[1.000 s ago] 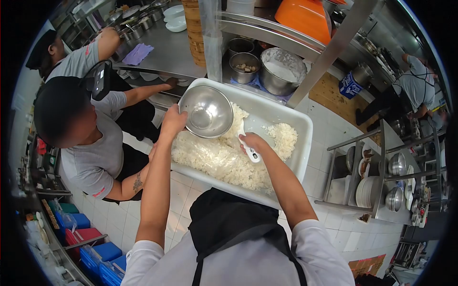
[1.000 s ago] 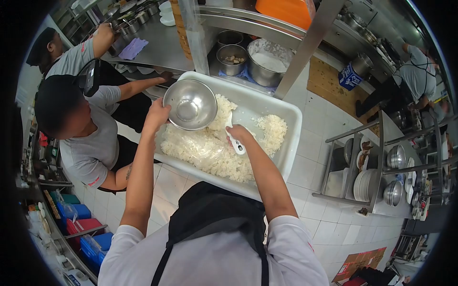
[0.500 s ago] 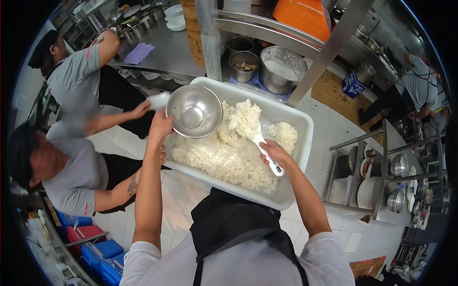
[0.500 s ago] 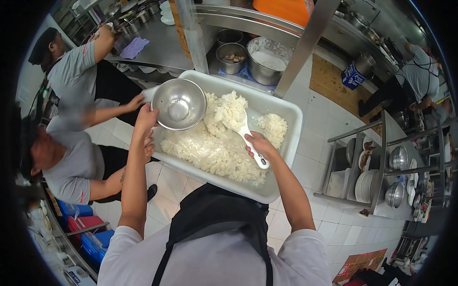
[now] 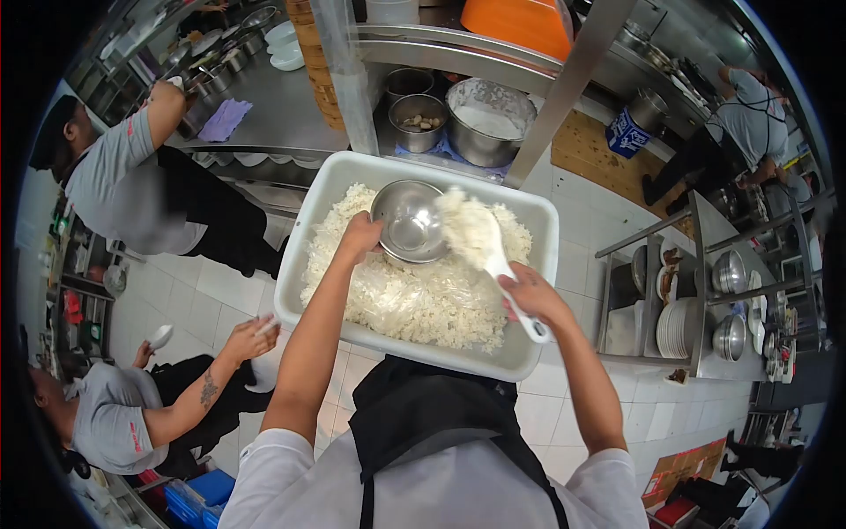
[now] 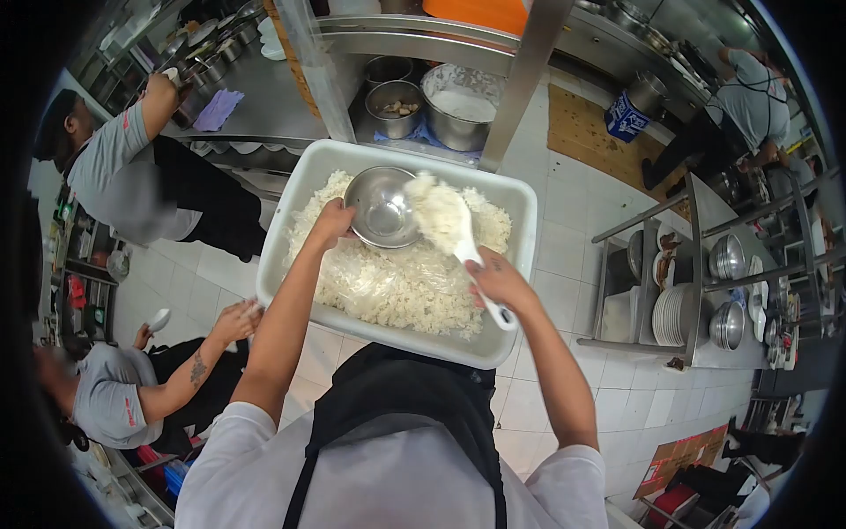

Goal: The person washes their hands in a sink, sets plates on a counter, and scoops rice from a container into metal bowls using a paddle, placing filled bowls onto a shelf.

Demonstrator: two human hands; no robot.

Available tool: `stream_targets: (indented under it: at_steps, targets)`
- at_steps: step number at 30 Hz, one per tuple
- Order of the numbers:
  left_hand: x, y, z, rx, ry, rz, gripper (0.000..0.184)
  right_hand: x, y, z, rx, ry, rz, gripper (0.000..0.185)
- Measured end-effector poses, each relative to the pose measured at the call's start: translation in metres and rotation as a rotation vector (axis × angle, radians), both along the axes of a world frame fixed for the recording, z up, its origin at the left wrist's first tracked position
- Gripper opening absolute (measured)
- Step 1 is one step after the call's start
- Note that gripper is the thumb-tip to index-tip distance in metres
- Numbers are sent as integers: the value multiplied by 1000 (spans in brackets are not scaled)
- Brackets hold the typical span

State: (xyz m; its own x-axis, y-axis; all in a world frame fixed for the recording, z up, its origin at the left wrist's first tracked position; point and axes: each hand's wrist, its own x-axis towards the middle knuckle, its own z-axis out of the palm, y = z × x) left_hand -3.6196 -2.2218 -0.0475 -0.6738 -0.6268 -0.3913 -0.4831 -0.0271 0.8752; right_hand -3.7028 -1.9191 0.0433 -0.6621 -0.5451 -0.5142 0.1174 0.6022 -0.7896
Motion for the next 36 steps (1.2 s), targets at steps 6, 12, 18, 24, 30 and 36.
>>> stream_targets:
  at_steps: [6, 12, 18, 24, 30, 36]
  targets:
    - [-6, 9, 33, -132, -197, -65, 36, 19, -75, -24, 195, 671, 295, 37]
    - [7, -13, 24, -31, -120, -41, 36, 3, -9, 32, 486, 764, 237, 49]
    - [16, -20, 35, -239, 26, 48, 17, -17, 15, 5, 857, 684, 253, 57]
    - [18, -39, 51, -939, -117, -86, 21, -25, -15, -26, 961, 641, 200, 62]
    - [27, -56, 84, -470, -174, -33, 26, -17, -18, -77, 846, 697, 192, 60]
    - [57, -68, 95, -54, 50, 33, 24, -7, 8, -71, 385, 76, -111, 49]
